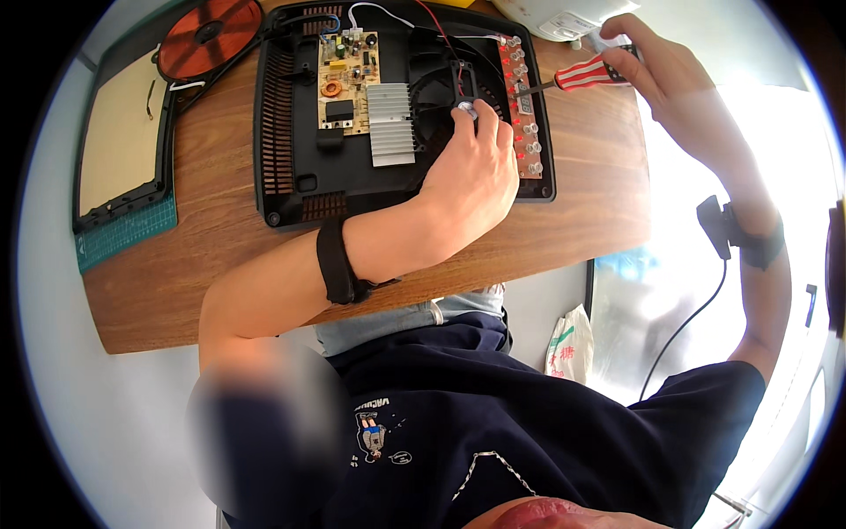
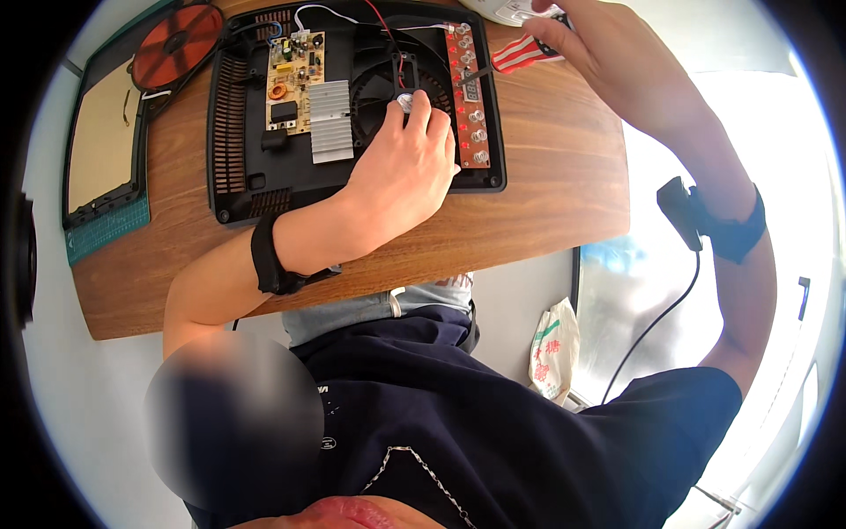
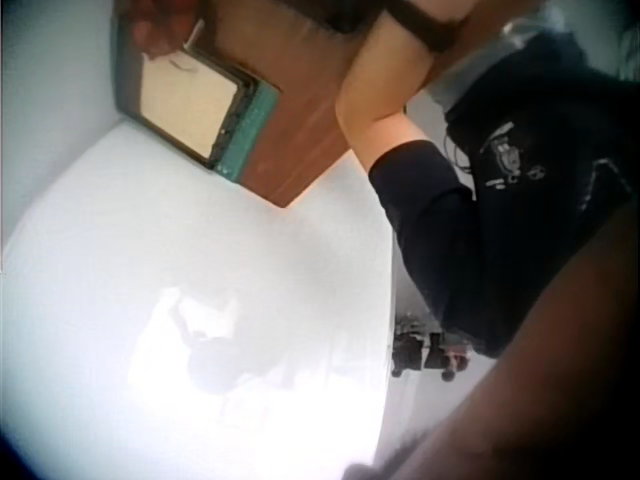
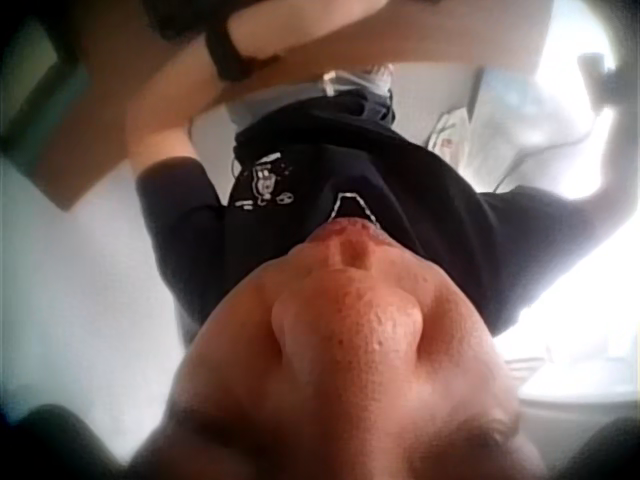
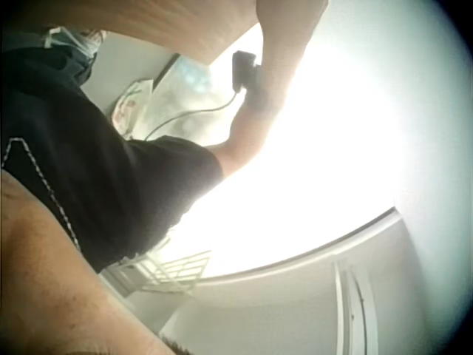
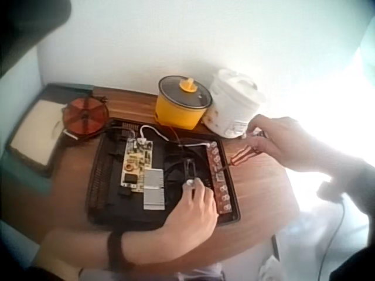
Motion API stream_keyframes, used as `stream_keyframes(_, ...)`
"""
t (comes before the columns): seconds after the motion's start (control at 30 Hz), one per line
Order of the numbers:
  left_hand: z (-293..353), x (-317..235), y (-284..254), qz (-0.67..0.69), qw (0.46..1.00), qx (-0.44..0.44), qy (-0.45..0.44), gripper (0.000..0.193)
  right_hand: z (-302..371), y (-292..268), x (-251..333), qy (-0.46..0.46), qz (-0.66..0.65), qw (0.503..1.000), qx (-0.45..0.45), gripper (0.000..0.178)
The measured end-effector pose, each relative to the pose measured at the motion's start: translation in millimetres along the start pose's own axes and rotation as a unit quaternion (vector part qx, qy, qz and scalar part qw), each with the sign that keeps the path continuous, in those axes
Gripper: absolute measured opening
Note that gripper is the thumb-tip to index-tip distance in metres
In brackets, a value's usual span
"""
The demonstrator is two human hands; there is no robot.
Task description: The person uses a screwdriver to tighten screws on a circuit board inside an open electronic device. They adjust wires and components while working on the device's internal assembly.
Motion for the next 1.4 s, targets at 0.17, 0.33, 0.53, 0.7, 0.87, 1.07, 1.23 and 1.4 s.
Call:
stream_keyframes(0.17, 0, 1, 1, -0.003, 1.000, -0.005, -0.007, 0.040, -3, -1, 4, -0.053, -0.018, 0.998, -0.011, 0.036)
stream_keyframes(0.33, 1, -1, 4, -0.012, 1.000, -0.019, -0.002, 0.040, 4, 0, 2, -0.073, 0.002, 0.997, -0.038, 0.037)
stream_keyframes(0.53, 1, 0, 3, -0.012, 1.000, -0.010, -0.008, 0.039, 4, 0, 7, 0.030, 0.001, 0.999, -0.025, 0.040)
stream_keyframes(0.7, 0, 0, 1, -0.010, 1.000, 0.004, -0.005, 0.039, -4, -2, -5, 0.113, -0.078, 0.989, 0.063, 0.042)
stream_keyframes(0.87, 0, 0, 3, -0.020, 1.000, -0.006, -0.003, 0.038, 5, 9, -17, 0.059, -0.053, 0.997, 0.013, 0.043)
stream_keyframes(1.07, 0, 0, 2, -0.017, 1.000, -0.003, -0.001, 0.038, 11, 14, -26, 0.026, -0.069, 0.997, -0.024, 0.041)
stream_keyframes(1.23, 1, 1, 1, -0.016, 1.000, -0.002, -0.002, 0.039, 4, 10, -28, 0.143, -0.146, 0.978, 0.044, 0.041)
stream_keyframes(1.4, 0, 1, 1, -0.014, 1.000, -0.007, 0.001, 0.039, 7, 11, -25, 0.115, -0.072, 0.990, 0.024, 0.041)
Point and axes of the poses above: each hand's wrist, its own z-axis away from the middle knuckle, its own y-axis out of the palm, x = y × z, the point moved 1 cm from there along -z, towards the middle knuckle, and after that the axes turned 2 degrees about x, right-handed, at the moved point
